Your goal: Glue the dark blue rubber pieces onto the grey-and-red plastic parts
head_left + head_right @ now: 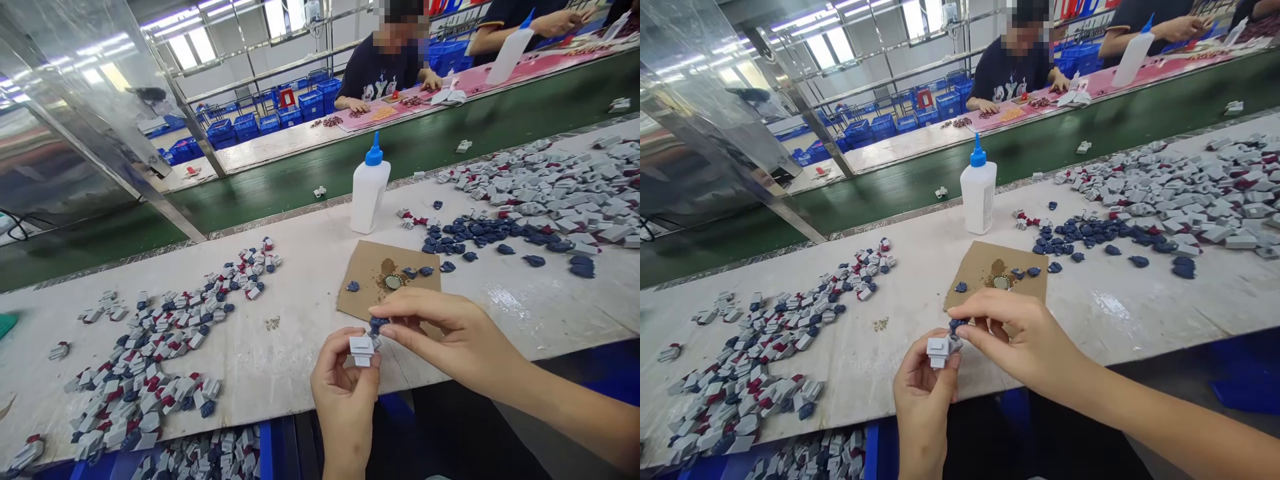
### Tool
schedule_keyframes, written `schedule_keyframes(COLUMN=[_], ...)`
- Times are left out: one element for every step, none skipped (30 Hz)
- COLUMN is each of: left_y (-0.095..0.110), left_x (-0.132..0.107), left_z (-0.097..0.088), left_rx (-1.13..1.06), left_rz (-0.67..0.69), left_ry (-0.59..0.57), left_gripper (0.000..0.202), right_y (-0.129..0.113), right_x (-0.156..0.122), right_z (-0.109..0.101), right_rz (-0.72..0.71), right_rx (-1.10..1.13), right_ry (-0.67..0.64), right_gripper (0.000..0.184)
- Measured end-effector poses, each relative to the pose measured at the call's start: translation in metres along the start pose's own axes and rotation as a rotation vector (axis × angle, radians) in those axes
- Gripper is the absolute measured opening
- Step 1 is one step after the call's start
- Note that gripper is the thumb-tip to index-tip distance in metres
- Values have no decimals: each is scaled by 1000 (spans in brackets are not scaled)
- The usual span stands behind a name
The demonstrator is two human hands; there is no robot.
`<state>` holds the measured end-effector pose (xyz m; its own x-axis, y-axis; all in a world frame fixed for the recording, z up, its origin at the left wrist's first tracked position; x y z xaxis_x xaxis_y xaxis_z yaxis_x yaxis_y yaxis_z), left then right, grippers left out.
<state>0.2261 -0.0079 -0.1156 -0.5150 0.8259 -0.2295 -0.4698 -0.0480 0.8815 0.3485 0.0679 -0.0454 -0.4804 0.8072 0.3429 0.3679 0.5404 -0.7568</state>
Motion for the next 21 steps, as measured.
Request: schedule_keyframes(left_y=[0, 0, 1, 2, 3, 3, 4, 4, 4, 3, 2, 0, -1, -2, -2, -3, -3, -4, -5, -6, -9], left_x=[-1, -2, -2, -3, -3, -3, -3, -3, -3, -3, -3, -2, -2, -1, -1, 0, 2, 3, 5, 7, 9], left_z=[0, 0, 0, 1, 2, 3, 3, 3, 3, 1, 0, -1, -2, -3, -4, -4, -5, -4, -3, -3, -3], left_rx=[-3, -8, -17, -28, -42, -57, -71, -81, -87, -88, -82, -71, -59, -47, -34, -23, -15, -11, -7, -3, 1], left_rz=[-10, -26, -40, -47, -48, -47, -45, -43, -42, -40, -42, -43, -39, -30, -17, 0, 19, 38, 51, 60, 66], left_ry=[1, 5, 9, 12, 13, 13, 11, 9, 8, 6, -6, -26, -48, -67, -77, -77, -69, -57, -49, -42, -36], left_gripper=[19, 20, 20, 21, 22, 23, 23, 23, 23, 23, 22, 22, 21, 21, 20, 19, 18, 18, 17, 17, 18], right_y=[-1, -1, -1, -2, -3, -5, -6, -8, -9, -9, -10, -9, -9, -8, -7, -6, -5, -3, -2, -1, 0], right_x=[0, 0, -1, -1, -1, -2, -2, -3, -3, -4, -5, -5, -6, -6, -6, -7, -7, -7, -6, -6, -6], right_z=[1, 2, 2, 2, 2, 2, 2, 3, 3, 4, 6, 7, 9, 12, 14, 16, 19, 22, 25, 29, 34], right_rz=[-17, -30, -41, -51, -64, -80, -97, -112, -123, -128, -127, -119, -106, -90, -72, -54, -38, -24, -17, -16, -20], right_rx=[-4, -7, -10, -10, -10, -10, -11, -11, -10, -6, -1, 7, 16, 27, 43, 65, 95, 131, 165, 192, 208], right_ry=[0, 5, 14, 24, 34, 39, 39, 39, 38, 34, 25, 14, 3, -5, -3, 11, 32, 53, 73, 94, 110], right_gripper=[15, 15, 14, 14, 14, 13, 13, 13, 13, 12, 11, 10, 8, 8, 8, 9, 11, 12, 12, 12, 12])
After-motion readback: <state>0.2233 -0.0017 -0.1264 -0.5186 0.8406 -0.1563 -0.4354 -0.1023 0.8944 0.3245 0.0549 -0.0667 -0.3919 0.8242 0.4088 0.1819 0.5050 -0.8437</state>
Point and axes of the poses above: each hand's wrist, its own x-axis towards the middle knuckle, its own z-axis out of the palm, y = z × x, the point moved 6 cm from there along x, towards the middle knuckle, and after that the axes turned 9 degrees about -x, right-handed, at the moved point
